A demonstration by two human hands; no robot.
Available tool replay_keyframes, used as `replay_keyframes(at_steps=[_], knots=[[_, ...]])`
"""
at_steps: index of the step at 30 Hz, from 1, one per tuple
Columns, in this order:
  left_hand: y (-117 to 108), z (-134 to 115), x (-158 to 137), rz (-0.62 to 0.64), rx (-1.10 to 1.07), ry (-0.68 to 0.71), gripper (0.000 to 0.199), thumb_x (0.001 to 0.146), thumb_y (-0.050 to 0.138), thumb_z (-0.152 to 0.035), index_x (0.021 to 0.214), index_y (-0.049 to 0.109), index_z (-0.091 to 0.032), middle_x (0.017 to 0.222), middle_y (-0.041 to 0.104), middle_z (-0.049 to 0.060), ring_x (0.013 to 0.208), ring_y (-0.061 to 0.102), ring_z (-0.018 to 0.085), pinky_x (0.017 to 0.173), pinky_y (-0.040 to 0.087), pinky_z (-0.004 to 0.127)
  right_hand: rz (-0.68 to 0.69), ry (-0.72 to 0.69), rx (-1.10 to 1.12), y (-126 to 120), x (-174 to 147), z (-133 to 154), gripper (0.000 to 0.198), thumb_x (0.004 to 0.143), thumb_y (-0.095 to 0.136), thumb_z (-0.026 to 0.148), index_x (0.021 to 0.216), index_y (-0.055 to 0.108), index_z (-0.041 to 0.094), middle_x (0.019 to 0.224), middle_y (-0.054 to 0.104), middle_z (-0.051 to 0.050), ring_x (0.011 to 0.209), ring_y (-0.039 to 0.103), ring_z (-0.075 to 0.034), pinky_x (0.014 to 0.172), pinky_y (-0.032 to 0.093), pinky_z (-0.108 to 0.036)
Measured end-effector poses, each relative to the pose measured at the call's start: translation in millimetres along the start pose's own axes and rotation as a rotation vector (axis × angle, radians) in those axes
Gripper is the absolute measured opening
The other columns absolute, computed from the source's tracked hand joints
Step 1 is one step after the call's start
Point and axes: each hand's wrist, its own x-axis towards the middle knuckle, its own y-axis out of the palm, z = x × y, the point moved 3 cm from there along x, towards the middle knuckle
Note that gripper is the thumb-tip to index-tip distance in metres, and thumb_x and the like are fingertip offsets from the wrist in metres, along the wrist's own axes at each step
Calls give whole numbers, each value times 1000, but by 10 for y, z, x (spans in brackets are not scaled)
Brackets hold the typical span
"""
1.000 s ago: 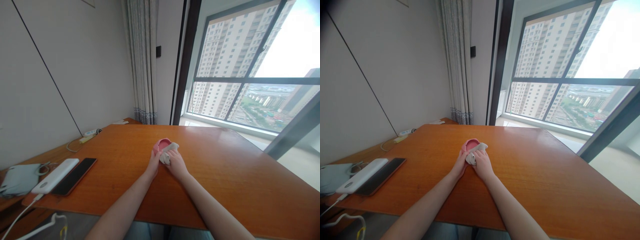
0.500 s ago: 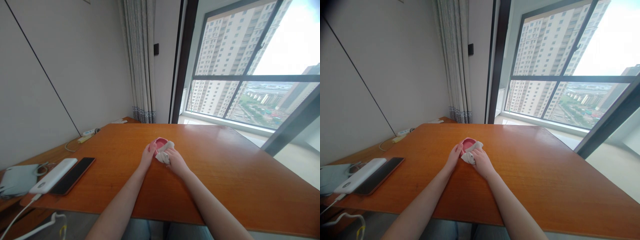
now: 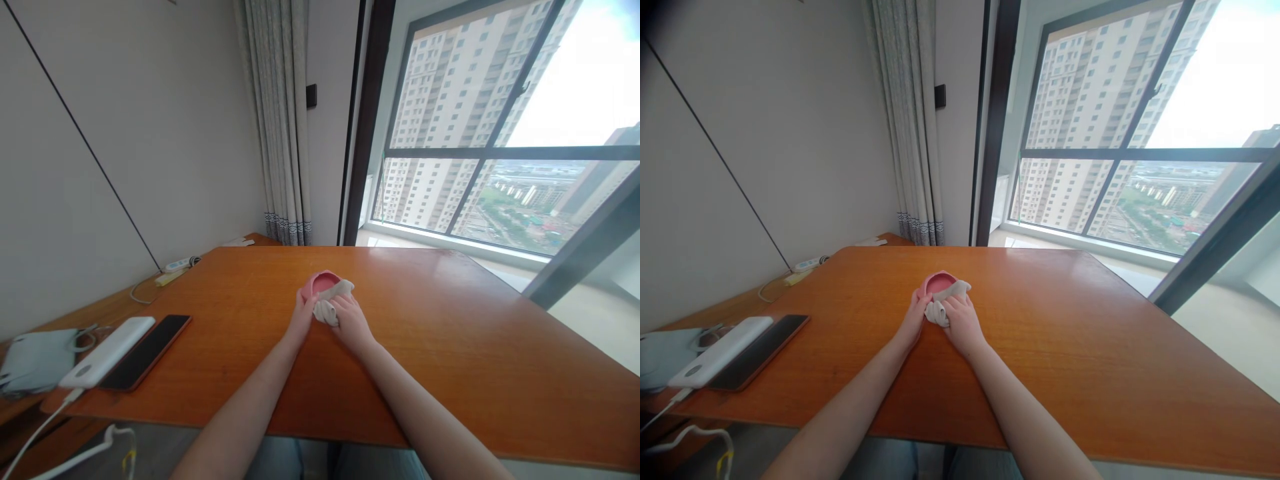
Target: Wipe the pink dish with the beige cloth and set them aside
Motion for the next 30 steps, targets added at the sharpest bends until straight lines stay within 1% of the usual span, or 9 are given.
replay_keyframes(at_steps=[5,8,12,15,18,23,25,28,30], knots=[[-211,-118,170,4,214,93,27,74,60,-43,81,58,-17,69,59,0,67,55,15,67,42,27,97,-69,55,-55,22,59,7,80,51,19,83,57,20,86,59,-4,87,48,-19,81,37,-32],[-255,-150,194,50,249,65,33,73,60,-48,80,59,-15,63,56,-1,61,54,14,64,42,26,137,-64,51,-17,16,80,11,77,52,17,87,57,20,88,60,-5,87,49,-19,78,38,-30],[-130,-85,119,34,109,52,42,75,59,-51,102,57,-18,82,62,2,75,58,15,73,45,27,81,-2,-25,39,-13,51,14,80,49,15,89,58,20,87,61,-6,88,49,-21,80,37,-33],[18,17,44,29,-51,13,50,70,69,-41,112,52,-20,103,62,6,95,59,19,85,45,29,31,42,-66,59,-39,24,16,81,49,16,93,59,20,89,61,-7,88,48,-22,81,36,-35],[83,62,0,29,-171,-43,57,67,72,-32,117,47,-21,109,61,8,99,59,22,87,46,34,24,52,-70,82,-46,28,19,81,49,16,97,59,20,90,61,-7,89,48,-23,82,36,-36],[-44,-121,4,-7,-44,42,43,67,67,-21,108,56,-18,109,63,8,102,58,21,88,45,31,94,15,-1,84,-10,32,20,79,51,18,98,58,20,92,61,-7,89,49,-22,79,38,-33],[-116,-213,21,69,19,13,42,67,66,-21,108,58,-19,102,65,6,92,60,18,80,47,27,126,-18,20,52,-2,26,15,80,53,21,93,58,20,91,61,-6,89,50,-21,79,38,-32],[-207,-283,29,270,43,-204,44,68,66,-25,111,59,-20,86,66,3,70,61,13,63,48,24,151,-73,15,1,-5,40,9,80,56,26,87,57,20,90,61,-5,90,50,-21,82,35,-34],[-253,-325,24,309,45,-243,44,67,69,-28,109,61,-20,81,66,2,64,60,13,58,47,23,153,-86,12,-12,-8,56,8,80,56,27,84,57,21,88,61,-5,90,49,-21,83,34,-34]])
